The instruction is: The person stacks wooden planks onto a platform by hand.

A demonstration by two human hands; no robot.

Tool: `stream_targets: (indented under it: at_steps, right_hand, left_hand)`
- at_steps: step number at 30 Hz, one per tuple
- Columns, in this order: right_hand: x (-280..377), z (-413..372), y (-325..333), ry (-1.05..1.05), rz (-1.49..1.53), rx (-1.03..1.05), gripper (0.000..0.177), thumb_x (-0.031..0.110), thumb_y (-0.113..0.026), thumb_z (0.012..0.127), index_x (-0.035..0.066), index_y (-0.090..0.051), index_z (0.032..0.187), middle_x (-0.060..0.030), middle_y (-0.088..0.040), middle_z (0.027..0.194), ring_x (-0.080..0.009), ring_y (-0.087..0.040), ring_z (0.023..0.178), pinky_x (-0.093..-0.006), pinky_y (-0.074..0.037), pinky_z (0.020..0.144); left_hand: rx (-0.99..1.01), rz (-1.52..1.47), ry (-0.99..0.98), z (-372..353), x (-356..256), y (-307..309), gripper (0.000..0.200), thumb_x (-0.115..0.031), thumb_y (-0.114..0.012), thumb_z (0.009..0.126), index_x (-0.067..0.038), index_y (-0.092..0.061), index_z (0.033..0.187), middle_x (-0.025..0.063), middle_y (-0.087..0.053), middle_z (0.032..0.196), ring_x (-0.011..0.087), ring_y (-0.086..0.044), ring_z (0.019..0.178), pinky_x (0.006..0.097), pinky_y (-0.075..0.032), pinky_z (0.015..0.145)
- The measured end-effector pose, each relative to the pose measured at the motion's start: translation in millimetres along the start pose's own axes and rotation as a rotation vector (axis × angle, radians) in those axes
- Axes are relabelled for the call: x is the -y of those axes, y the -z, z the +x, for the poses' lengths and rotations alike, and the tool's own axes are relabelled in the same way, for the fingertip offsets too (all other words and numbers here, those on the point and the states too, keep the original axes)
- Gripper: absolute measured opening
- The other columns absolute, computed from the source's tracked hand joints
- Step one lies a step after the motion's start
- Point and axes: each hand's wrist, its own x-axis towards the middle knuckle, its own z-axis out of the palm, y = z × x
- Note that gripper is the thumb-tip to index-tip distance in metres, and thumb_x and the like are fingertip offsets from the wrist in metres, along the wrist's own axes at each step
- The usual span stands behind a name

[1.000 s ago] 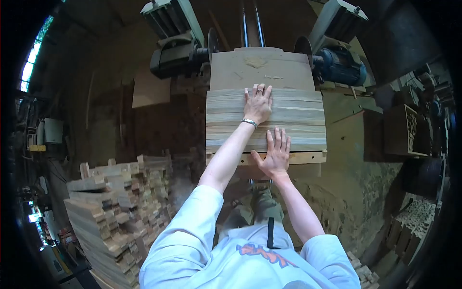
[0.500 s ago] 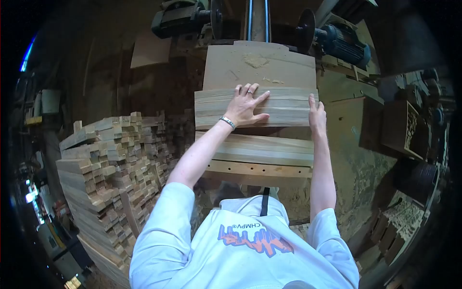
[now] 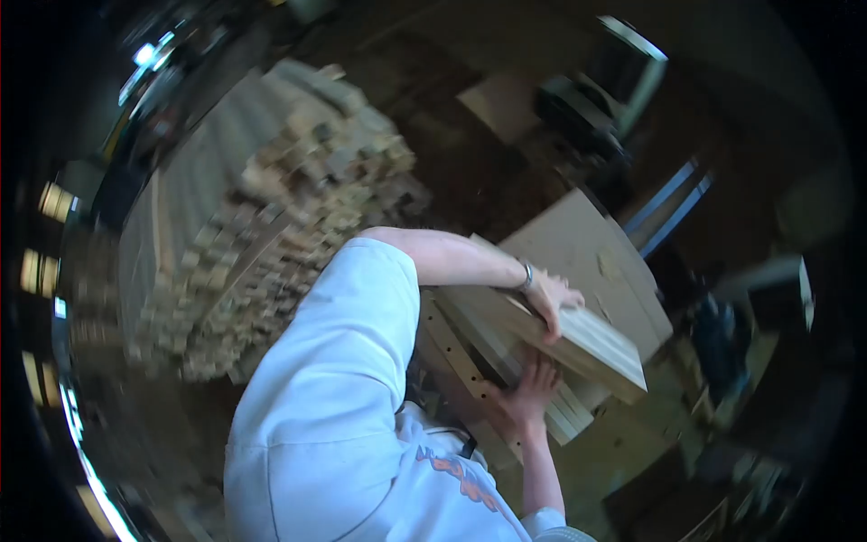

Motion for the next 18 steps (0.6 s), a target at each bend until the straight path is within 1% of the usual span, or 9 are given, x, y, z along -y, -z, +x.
stream_targets:
  at_steps: [3,5,8,9,10,13,14,16,18]
  right_hand:
    - [-30.4,17.4,11.9,-0.011,0.033,0.347,0.092,0.052,-0.079,0.061,0.003,-0.048,0.133,-0.0214,-0.055,0.127,-0.0372,-0.047,0.123,-0.05,-0.033,0.106]
    - [-28.2,24.6,23.4,0.03,0.116,0.465,0.083,0.047,-0.082,0.062,0.004,-0.055,0.128,-0.0193,-0.06,0.122,-0.0337,-0.054,0.117,-0.0431,-0.041,0.101]
    - [-36.5,41.5,25.7,-0.108,0.292,0.532,0.068,0.03,-0.082,0.069,0.001,-0.056,0.126,-0.0169,-0.058,0.128,-0.0255,-0.055,0.118,-0.0374,-0.045,0.099]
    - [-51.0,52.7,14.2,-0.05,0.649,0.57,0.072,0.028,-0.08,0.07,-0.002,-0.052,0.129,-0.0174,-0.057,0.127,-0.0255,-0.056,0.115,-0.0381,-0.046,0.096]
    - [-44.7,56.0,28.1,0.086,0.767,0.467,0.074,0.022,-0.079,0.069,-0.002,-0.048,0.132,-0.0168,-0.054,0.127,-0.0258,-0.054,0.114,-0.0405,-0.045,0.095]
    - [-110.6,95.5,-2.1,0.347,0.952,0.61,0.074,0.024,-0.076,0.073,0.0,-0.042,0.134,-0.0154,-0.053,0.124,-0.028,-0.051,0.111,-0.0415,-0.042,0.095]
    - [-83.3,93.0,11.8,0.35,0.898,0.605,0.076,0.028,-0.073,0.071,0.0,-0.041,0.134,-0.0152,-0.051,0.125,-0.028,-0.051,0.112,-0.0411,-0.041,0.096]
    - [-23.4,83.4,27.8,0.377,0.855,0.598,0.077,0.033,-0.07,0.07,0.0,-0.042,0.134,-0.0148,-0.05,0.126,-0.0278,-0.051,0.111,-0.0412,-0.041,0.096]
    - [35.2,73.3,-1.7,0.424,0.992,0.673,0.074,0.035,-0.069,0.071,0.0,-0.044,0.132,-0.0142,-0.052,0.124,-0.0275,-0.052,0.109,-0.0422,-0.042,0.094]
  left_hand:
    - [-0.007,-0.412,0.049,-79.0,-3.7,-35.2,0.113,-0.054,-0.081,0.052,-0.016,-0.031,0.147,0.0271,-0.038,0.139,0.0427,-0.037,0.129,0.048,-0.029,0.109]
    - [-0.181,-0.787,-0.122,-121.5,14.0,-101.9,0.112,-0.042,-0.083,0.055,-0.007,-0.029,0.147,0.0239,-0.037,0.142,0.0371,-0.034,0.134,0.0446,-0.026,0.112]
    - [-0.551,-0.795,-0.069,-248.9,-41.9,-161.3,0.115,-0.042,-0.084,0.055,-0.008,-0.027,0.148,0.0203,-0.037,0.141,0.0349,-0.033,0.135,0.0445,-0.024,0.113]
    - [-0.702,-0.825,-0.037,-284.9,-58.4,-189.1,0.116,-0.044,-0.084,0.054,-0.008,-0.026,0.148,0.0203,-0.037,0.14,0.035,-0.033,0.134,0.0448,-0.024,0.112]
    - [-0.862,-0.86,-0.005,-307.4,-80.3,-215.8,0.117,-0.045,-0.084,0.054,-0.008,-0.025,0.148,0.0204,-0.037,0.139,0.0351,-0.033,0.134,0.0451,-0.025,0.111]
    - [-1.389,-0.822,0.046,-383.0,-151.7,-302.2,0.12,-0.048,-0.084,0.052,-0.007,-0.025,0.148,0.0215,-0.036,0.139,0.0347,-0.035,0.132,0.0449,-0.027,0.11]
    - [-1.466,-0.823,0.065,-405.5,-185.0,-327.5,0.12,-0.048,-0.084,0.052,-0.007,-0.025,0.148,0.0215,-0.036,0.139,0.0347,-0.035,0.132,0.0449,-0.027,0.11]
    - [-1.765,-0.72,0.369,-447.1,-262.1,-382.6,0.121,-0.048,-0.084,0.051,-0.004,-0.025,0.147,0.0234,-0.034,0.14,0.0329,-0.037,0.131,0.0445,-0.029,0.109]
    - [-2.017,-0.386,0.543,-468.2,-314.7,-433.9,0.123,-0.054,-0.082,0.051,0.001,-0.026,0.144,0.0224,-0.035,0.135,0.0354,-0.04,0.126,0.0431,-0.033,0.106]
